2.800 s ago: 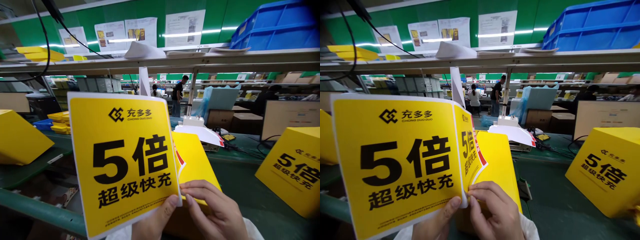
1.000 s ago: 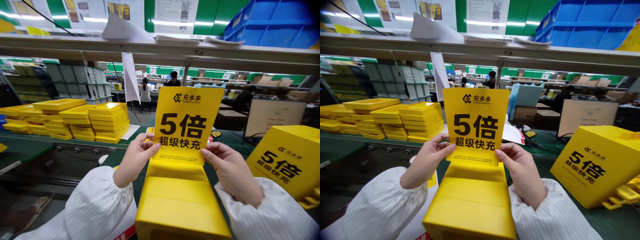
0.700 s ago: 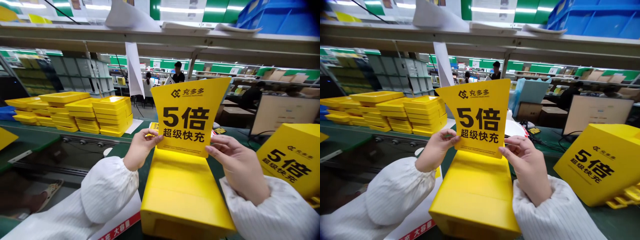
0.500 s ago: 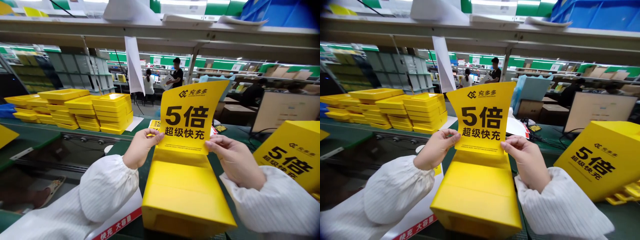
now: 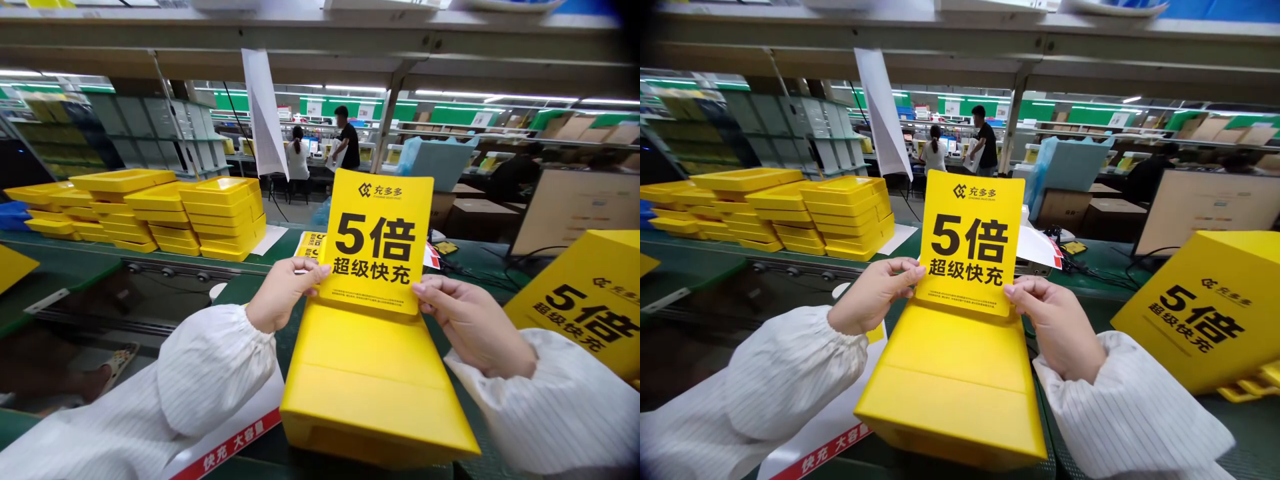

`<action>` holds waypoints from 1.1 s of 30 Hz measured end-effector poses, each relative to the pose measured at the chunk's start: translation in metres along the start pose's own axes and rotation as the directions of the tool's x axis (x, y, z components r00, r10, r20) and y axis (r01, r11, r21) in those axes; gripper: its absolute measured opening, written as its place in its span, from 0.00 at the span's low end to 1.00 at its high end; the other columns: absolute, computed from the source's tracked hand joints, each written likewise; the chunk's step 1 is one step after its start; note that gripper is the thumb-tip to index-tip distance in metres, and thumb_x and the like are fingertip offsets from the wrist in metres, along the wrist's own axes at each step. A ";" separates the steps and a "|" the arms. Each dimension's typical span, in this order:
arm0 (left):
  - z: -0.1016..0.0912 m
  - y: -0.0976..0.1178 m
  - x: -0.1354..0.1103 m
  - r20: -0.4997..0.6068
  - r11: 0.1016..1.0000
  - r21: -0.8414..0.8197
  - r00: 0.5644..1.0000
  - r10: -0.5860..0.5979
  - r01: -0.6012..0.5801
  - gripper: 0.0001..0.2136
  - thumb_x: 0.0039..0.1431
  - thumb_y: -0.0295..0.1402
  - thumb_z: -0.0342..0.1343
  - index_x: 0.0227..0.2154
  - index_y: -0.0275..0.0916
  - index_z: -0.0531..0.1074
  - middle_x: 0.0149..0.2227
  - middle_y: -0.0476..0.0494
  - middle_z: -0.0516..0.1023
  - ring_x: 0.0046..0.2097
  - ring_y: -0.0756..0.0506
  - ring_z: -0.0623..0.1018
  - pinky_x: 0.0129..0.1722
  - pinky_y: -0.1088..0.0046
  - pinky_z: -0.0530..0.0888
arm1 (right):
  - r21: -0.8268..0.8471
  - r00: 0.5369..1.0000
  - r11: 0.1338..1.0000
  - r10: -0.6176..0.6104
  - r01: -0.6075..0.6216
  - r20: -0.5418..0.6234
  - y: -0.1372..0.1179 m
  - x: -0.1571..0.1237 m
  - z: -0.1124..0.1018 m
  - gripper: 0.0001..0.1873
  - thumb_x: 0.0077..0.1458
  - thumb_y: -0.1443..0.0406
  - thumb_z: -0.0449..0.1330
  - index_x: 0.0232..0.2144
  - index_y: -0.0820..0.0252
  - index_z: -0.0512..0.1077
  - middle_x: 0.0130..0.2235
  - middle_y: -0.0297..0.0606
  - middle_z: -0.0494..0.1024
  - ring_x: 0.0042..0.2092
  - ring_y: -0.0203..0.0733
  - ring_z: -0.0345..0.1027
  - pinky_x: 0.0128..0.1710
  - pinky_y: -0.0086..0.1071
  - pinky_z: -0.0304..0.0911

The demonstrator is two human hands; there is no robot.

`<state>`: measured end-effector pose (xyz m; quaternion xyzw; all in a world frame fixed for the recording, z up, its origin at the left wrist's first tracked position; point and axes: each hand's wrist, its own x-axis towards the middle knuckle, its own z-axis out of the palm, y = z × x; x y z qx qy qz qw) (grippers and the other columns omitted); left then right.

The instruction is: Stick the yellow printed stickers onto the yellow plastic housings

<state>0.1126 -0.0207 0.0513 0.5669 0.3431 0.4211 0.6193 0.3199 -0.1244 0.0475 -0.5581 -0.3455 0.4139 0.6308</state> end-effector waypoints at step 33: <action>-0.005 -0.029 0.006 0.121 0.991 -0.017 0.984 -0.128 0.131 0.15 0.37 0.32 0.65 0.12 0.35 0.63 0.39 0.49 0.56 0.40 0.51 0.63 0.38 0.76 0.62 | -0.024 0.980 0.982 0.190 -0.188 0.057 0.022 0.004 -0.014 0.20 0.31 0.60 0.71 0.13 0.62 0.63 0.34 0.33 0.60 0.36 0.38 0.60 0.32 0.29 0.62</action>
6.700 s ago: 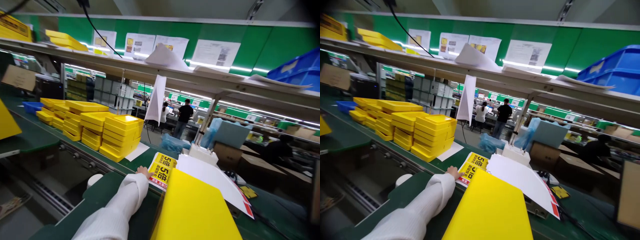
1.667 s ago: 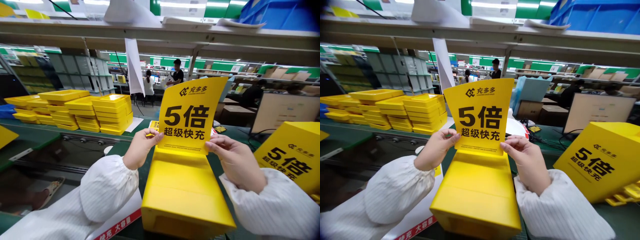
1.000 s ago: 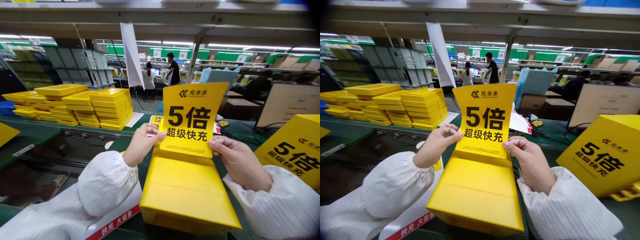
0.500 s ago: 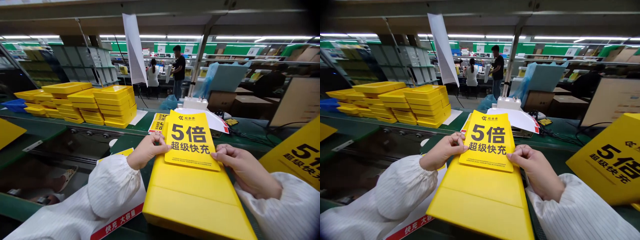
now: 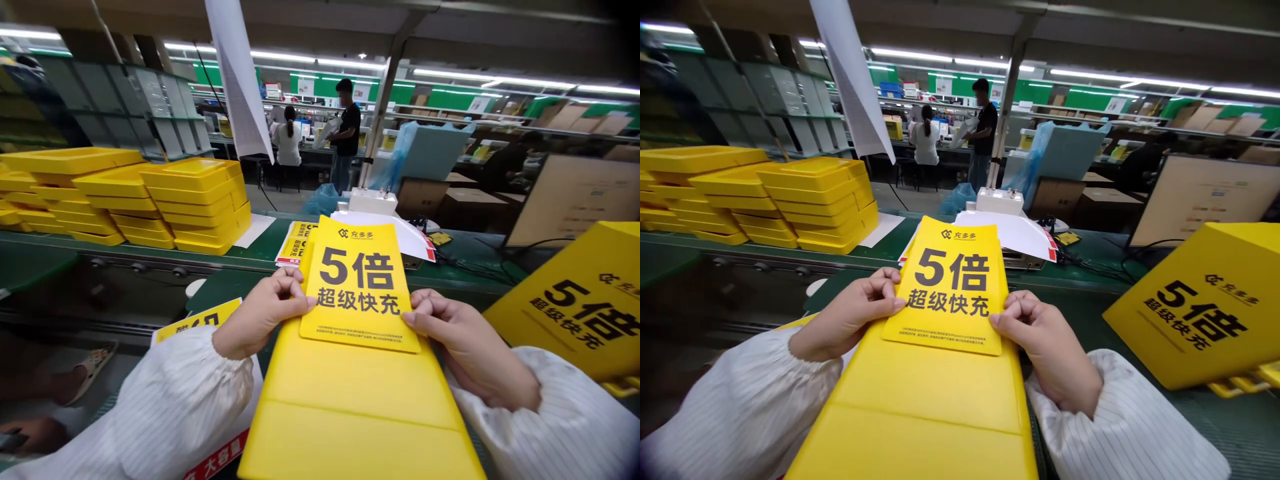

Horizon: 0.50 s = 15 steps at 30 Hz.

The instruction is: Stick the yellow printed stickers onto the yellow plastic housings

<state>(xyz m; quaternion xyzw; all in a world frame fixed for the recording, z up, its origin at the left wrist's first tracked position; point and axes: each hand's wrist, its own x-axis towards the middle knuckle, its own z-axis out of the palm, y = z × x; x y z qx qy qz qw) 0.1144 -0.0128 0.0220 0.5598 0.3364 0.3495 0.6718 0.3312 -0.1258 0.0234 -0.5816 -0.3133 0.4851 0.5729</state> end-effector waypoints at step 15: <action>-0.002 -0.005 0.001 -0.010 1.000 -0.016 1.000 -0.017 0.017 0.14 0.37 0.31 0.65 0.12 0.35 0.63 0.40 0.49 0.56 0.44 0.49 0.63 0.37 0.77 0.66 | -0.022 1.000 1.000 0.006 -0.006 -0.004 0.005 0.001 -0.002 0.19 0.35 0.59 0.69 0.13 0.62 0.63 0.38 0.35 0.60 0.41 0.43 0.60 0.35 0.30 0.65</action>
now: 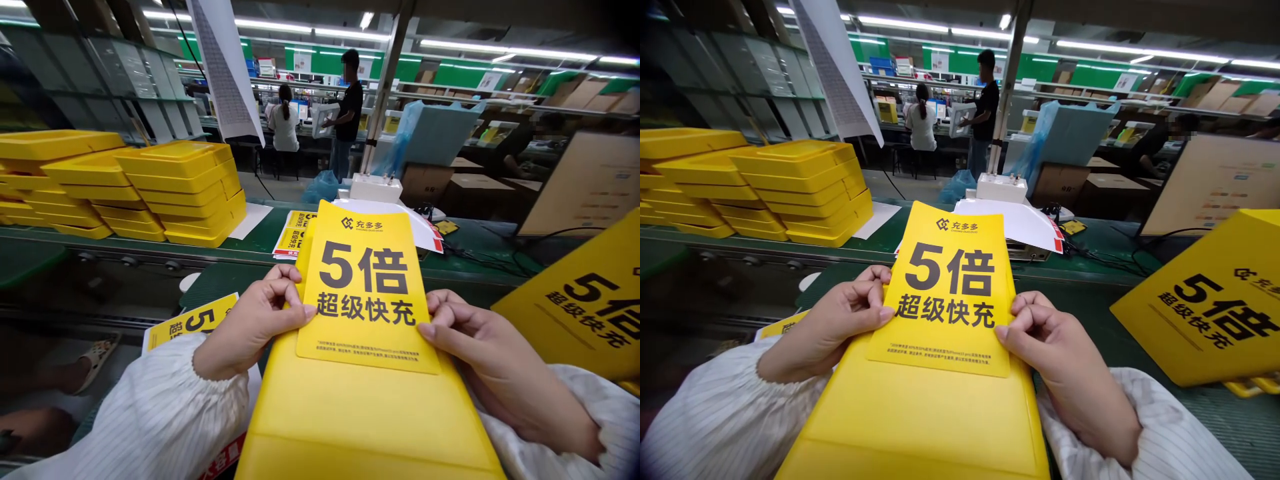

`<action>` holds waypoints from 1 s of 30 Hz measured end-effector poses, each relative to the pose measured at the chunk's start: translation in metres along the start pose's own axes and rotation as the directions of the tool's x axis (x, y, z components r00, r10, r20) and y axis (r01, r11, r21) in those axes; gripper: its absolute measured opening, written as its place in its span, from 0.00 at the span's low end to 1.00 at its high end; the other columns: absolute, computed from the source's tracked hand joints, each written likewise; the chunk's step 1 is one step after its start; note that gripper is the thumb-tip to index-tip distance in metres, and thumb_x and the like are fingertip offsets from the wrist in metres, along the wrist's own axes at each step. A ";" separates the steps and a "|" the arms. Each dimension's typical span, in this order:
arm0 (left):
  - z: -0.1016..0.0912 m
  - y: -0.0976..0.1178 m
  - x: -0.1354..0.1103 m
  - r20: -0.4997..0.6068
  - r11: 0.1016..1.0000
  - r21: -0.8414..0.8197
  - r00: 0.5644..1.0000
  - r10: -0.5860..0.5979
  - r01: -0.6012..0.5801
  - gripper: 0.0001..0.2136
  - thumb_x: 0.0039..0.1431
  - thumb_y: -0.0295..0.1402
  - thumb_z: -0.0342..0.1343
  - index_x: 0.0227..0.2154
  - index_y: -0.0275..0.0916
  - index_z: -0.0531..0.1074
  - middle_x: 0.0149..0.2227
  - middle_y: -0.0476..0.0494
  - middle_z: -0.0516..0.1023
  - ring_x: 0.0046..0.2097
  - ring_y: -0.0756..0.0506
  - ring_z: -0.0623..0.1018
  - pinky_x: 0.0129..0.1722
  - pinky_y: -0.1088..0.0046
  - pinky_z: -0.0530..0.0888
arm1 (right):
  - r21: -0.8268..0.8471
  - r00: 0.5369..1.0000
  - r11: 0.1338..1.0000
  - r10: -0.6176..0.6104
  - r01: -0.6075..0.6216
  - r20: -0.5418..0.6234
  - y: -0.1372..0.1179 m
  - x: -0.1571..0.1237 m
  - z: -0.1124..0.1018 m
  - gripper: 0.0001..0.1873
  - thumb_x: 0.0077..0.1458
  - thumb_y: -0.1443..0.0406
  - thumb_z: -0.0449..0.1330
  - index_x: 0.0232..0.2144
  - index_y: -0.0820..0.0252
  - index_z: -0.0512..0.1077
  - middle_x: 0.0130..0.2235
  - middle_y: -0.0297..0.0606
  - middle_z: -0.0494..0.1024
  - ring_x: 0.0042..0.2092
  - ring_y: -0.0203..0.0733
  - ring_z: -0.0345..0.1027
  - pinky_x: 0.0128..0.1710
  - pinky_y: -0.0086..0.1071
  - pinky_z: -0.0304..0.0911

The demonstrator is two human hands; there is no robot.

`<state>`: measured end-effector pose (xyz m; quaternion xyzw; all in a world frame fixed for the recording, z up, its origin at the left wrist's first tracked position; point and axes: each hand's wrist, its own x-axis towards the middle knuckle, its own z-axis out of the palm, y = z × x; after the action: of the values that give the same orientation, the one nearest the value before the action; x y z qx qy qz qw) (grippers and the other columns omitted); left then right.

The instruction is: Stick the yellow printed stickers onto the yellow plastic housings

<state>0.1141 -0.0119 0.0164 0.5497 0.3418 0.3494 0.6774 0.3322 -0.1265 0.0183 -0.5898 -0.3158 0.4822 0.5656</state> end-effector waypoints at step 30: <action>-0.006 -0.002 -0.001 0.035 0.976 0.196 0.995 0.094 -0.099 0.17 0.42 0.35 0.63 0.20 0.38 0.56 0.44 0.48 0.57 0.46 0.46 0.66 0.39 0.71 0.70 | -0.249 0.982 0.951 -0.187 0.184 0.013 0.000 -0.004 0.002 0.19 0.39 0.56 0.67 0.14 0.61 0.64 0.38 0.37 0.60 0.43 0.44 0.58 0.37 0.30 0.61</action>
<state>0.1090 -0.0099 0.0133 0.6348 0.3390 0.3389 0.6060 0.3292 -0.1292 0.0189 -0.6264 -0.4248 0.3804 0.5315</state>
